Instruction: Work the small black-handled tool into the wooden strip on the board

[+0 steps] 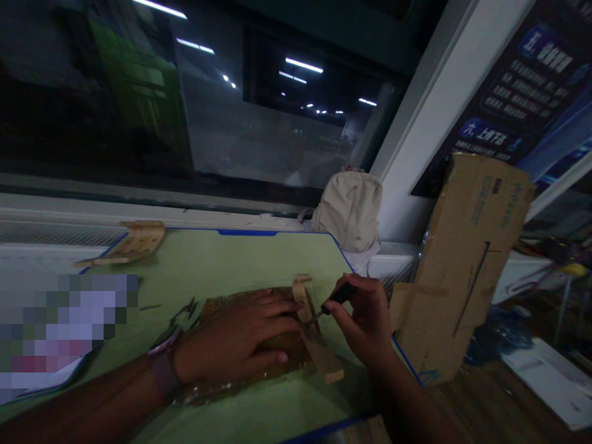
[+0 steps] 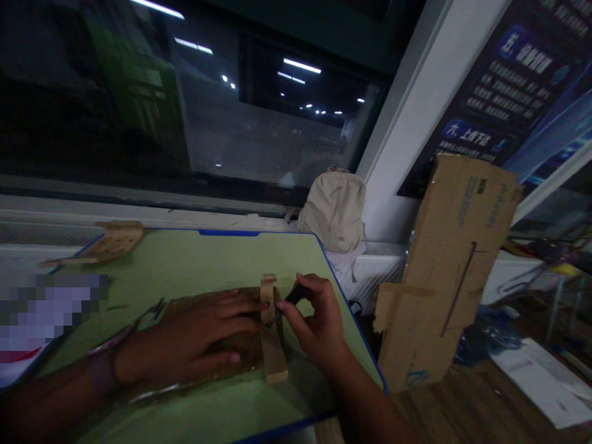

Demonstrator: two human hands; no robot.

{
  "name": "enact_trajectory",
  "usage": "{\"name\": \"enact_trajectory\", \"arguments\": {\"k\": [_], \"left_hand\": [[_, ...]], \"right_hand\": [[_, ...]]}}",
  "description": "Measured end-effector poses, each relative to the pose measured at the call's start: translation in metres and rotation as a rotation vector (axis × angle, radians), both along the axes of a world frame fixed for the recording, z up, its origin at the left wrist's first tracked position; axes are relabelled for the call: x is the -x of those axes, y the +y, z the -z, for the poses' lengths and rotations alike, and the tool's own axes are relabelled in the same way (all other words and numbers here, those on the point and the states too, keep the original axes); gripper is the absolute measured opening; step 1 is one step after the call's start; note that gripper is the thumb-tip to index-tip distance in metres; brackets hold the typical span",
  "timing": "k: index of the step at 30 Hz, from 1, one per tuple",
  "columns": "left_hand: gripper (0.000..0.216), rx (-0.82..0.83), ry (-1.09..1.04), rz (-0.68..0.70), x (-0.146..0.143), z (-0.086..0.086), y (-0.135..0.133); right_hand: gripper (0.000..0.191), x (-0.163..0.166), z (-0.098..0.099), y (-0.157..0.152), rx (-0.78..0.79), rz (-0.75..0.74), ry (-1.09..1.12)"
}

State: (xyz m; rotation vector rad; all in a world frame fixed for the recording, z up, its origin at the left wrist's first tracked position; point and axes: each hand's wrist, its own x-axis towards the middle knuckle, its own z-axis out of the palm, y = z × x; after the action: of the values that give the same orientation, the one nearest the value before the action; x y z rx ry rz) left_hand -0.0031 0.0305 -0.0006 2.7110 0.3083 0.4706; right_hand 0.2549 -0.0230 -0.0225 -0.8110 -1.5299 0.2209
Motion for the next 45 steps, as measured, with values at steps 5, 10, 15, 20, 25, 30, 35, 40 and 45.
{"name": "enact_trajectory", "arguments": {"k": [5, 10, 15, 20, 25, 30, 35, 40, 45], "left_hand": [[0.041, -0.008, -0.014, 0.002, 0.001, 0.0, 0.0], [0.039, 0.012, -0.04, 0.018, -0.001, -0.003, 0.001], [0.044, 0.008, -0.004, 0.009, -0.001, -0.003, 0.0], [0.046, -0.001, 0.019, -0.014, 0.001, -0.001, 0.0], [0.045, -0.002, -0.027, 0.01, 0.0, 0.0, 0.0], [0.043, 0.038, -0.031, 0.006, -0.002, -0.001, 0.0], [0.04, 0.002, -0.042, 0.011, -0.002, 0.0, 0.001], [0.042, -0.008, -0.034, -0.002, 0.001, -0.001, 0.0], [0.042, 0.043, -0.006, -0.008, 0.0, 0.0, 0.001]], "right_hand": [[0.034, -0.004, -0.004, -0.006, -0.123, 0.004, -0.079], [0.031, 0.003, -0.013, -0.011, -0.041, -0.17, -0.066], [0.029, 0.006, -0.013, -0.004, -0.002, -0.189, 0.058], [0.036, 0.0, -0.005, 0.002, -0.175, 0.051, -0.007], [0.03, -0.001, -0.003, -0.002, -0.148, -0.008, -0.056], [0.026, 0.003, -0.006, 0.0, -0.062, -0.082, 0.043], [0.022, 0.0, -0.003, 0.007, -0.11, 0.081, 0.097], [0.022, -0.004, -0.004, 0.005, -0.182, 0.213, -0.047], [0.023, 0.003, -0.01, -0.003, -0.116, -0.06, -0.009]]}}
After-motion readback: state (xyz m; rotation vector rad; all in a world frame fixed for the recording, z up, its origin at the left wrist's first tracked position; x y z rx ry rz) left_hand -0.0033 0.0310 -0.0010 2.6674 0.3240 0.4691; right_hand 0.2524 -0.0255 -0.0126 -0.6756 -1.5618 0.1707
